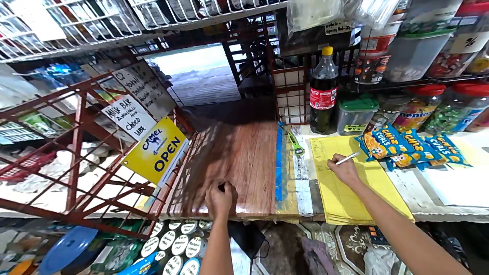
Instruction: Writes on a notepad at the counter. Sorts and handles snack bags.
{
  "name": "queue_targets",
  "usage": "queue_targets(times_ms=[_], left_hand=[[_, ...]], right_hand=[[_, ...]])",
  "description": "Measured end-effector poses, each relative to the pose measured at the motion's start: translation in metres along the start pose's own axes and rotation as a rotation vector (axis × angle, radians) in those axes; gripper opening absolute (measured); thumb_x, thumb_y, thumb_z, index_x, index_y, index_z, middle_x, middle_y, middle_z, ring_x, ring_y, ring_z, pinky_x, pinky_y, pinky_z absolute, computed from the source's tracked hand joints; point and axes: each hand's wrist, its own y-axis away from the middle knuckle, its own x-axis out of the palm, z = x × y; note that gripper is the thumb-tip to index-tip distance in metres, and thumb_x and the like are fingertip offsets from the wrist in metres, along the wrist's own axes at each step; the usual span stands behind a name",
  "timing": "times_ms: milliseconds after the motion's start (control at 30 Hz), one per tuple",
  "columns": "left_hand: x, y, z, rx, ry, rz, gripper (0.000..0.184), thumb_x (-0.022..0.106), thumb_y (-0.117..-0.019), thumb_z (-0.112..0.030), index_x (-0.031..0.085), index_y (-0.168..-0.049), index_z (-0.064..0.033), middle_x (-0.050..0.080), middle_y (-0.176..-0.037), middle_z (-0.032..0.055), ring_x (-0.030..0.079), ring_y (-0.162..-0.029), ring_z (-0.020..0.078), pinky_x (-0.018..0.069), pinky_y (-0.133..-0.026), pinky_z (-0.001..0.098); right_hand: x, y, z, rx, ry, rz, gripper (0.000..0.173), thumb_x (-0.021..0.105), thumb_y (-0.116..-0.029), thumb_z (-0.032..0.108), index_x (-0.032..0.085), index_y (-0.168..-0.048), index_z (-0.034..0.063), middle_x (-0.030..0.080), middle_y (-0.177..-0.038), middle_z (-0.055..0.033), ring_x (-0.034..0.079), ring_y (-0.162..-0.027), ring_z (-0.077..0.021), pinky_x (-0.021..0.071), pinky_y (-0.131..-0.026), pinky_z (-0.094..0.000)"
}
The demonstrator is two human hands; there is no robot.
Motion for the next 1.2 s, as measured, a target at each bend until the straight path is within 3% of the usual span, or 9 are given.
queue_targets(times_ms=[133, 233, 333, 533, 767, 900, 1000, 1200], left_hand=[[0.001, 0.000, 0.002, 0.006, -0.004, -0.005, 0.026, 0.060, -0.1000, -0.017, 0.070, -0.119, -0.0024, 0.068, -0.123, 0.0211, 0.060, -0.124, 0.0395, 0.0404, -0.109, 0.0601], [0.001, 0.000, 0.003, 0.011, -0.003, -0.003, 0.026, 0.061, -0.0998, -0.017, 0.070, -0.119, -0.0028, 0.069, -0.123, 0.0203, 0.060, -0.124, 0.0393, 0.0401, -0.109, 0.0599], [0.000, 0.000, 0.001, 0.008, -0.005, -0.002, 0.026, 0.060, -0.1001, -0.018, 0.070, -0.120, -0.0026, 0.068, -0.124, 0.0206, 0.060, -0.125, 0.0392, 0.0401, -0.110, 0.0597], [0.000, 0.000, 0.002, 0.011, -0.004, -0.003, 0.027, 0.060, -0.1004, -0.017, 0.069, -0.120, -0.0019, 0.068, -0.123, 0.0212, 0.060, -0.124, 0.0394, 0.0402, -0.109, 0.0593], [0.001, -0.002, 0.004, 0.004, 0.002, 0.009, 0.028, 0.059, -0.1008, -0.019, 0.069, -0.121, -0.0031, 0.068, -0.125, 0.0205, 0.059, -0.125, 0.0388, 0.0397, -0.111, 0.0593], [0.000, -0.001, 0.002, 0.004, 0.011, 0.015, 0.028, 0.059, -0.1007, -0.019, 0.069, -0.121, -0.0023, 0.067, -0.125, 0.0206, 0.059, -0.125, 0.0385, 0.0394, -0.111, 0.0593], [-0.001, 0.000, 0.000, -0.010, 0.005, 0.023, 0.028, 0.059, -0.1008, -0.019, 0.069, -0.122, -0.0025, 0.067, -0.126, 0.0204, 0.059, -0.126, 0.0387, 0.0392, -0.111, 0.0595], [0.000, -0.001, 0.000, -0.012, -0.006, 0.021, 0.028, 0.059, -0.1012, -0.019, 0.069, -0.122, -0.0034, 0.067, -0.127, 0.0193, 0.059, -0.127, 0.0378, 0.0393, -0.111, 0.0585]], right_hand=[[-0.002, 0.003, 0.003, 0.001, 0.085, 0.039, 0.023, 0.061, -0.0975, 0.017, 0.061, -0.081, 0.0011, 0.055, -0.070, -0.0080, 0.055, -0.068, -0.0193, 0.0440, -0.067, -0.0409], [-0.001, 0.003, 0.002, -0.001, 0.061, -0.003, 0.023, 0.061, -0.0975, 0.017, 0.060, -0.079, 0.0023, 0.054, -0.068, -0.0057, 0.054, -0.065, -0.0156, 0.0437, -0.064, -0.0369], [0.000, 0.007, 0.006, -0.020, 0.123, 0.008, 0.024, 0.058, -0.0987, 0.018, 0.060, -0.082, 0.0017, 0.054, -0.070, -0.0080, 0.054, -0.068, -0.0201, 0.0431, -0.066, -0.0410], [0.002, 0.006, 0.004, -0.005, 0.098, -0.010, 0.025, 0.060, -0.0976, 0.018, 0.057, -0.077, 0.0039, 0.050, -0.066, -0.0044, 0.051, -0.064, -0.0166, 0.0408, -0.063, -0.0377], [-0.002, 0.004, 0.004, 0.003, 0.075, 0.020, 0.023, 0.060, -0.0969, 0.017, 0.060, -0.080, 0.0015, 0.054, -0.069, -0.0073, 0.053, -0.067, -0.0187, 0.0428, -0.066, -0.0404], [-0.001, 0.003, 0.001, 0.012, -0.001, -0.027, 0.023, 0.061, -0.0974, 0.016, 0.060, -0.080, 0.0020, 0.052, -0.068, -0.0045, 0.051, -0.063, -0.0137, 0.0428, -0.063, -0.0346], [-0.002, 0.004, 0.006, 0.038, 0.070, -0.010, 0.023, 0.059, -0.0981, 0.017, 0.060, -0.082, 0.0012, 0.054, -0.070, -0.0082, 0.053, -0.067, -0.0196, 0.0431, -0.066, -0.0406], [-0.008, 0.001, 0.023, 0.160, -0.173, 0.086, 0.017, 0.059, -0.0986, 0.010, 0.060, -0.085, 0.0004, 0.057, -0.073, -0.0064, 0.057, -0.063, -0.0125, 0.0498, -0.064, -0.0313]])
